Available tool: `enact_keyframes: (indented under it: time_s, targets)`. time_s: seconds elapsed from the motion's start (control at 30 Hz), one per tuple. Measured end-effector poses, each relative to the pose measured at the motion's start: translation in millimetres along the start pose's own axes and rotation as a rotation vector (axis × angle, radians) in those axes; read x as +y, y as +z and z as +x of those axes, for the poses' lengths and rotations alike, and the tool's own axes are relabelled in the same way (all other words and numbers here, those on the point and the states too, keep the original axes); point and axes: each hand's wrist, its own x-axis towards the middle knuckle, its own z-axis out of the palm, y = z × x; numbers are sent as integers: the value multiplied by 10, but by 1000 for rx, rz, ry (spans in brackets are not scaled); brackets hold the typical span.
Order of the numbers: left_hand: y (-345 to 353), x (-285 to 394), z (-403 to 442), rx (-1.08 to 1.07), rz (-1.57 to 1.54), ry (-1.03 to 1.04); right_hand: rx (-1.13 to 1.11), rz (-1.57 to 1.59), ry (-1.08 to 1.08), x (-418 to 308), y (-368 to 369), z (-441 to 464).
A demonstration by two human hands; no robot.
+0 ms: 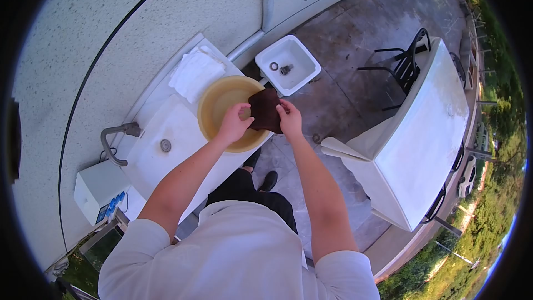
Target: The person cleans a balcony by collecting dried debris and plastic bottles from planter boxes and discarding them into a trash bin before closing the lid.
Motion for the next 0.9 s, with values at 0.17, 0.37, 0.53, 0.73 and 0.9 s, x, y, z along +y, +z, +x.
enact_keyframes:
  time_s: [0.17,0.37,0.53,0.73,0.9]
  targets:
    - [7,-13,-54,-49,-68,-13,26,-64,33,-24,39,-34]
    - [53,-48,-186,-93,-61,16,57,-92,48,65,76,8]
    - [0,68,-389,-120,5,48,98,-72,52,55,111,-5]
    - [54,-106,-523,-124,-1,123,130,-126,39,86,169,21]
    - [29,-114,-556,-149,-6,98,139,-97,70,128,203,41]
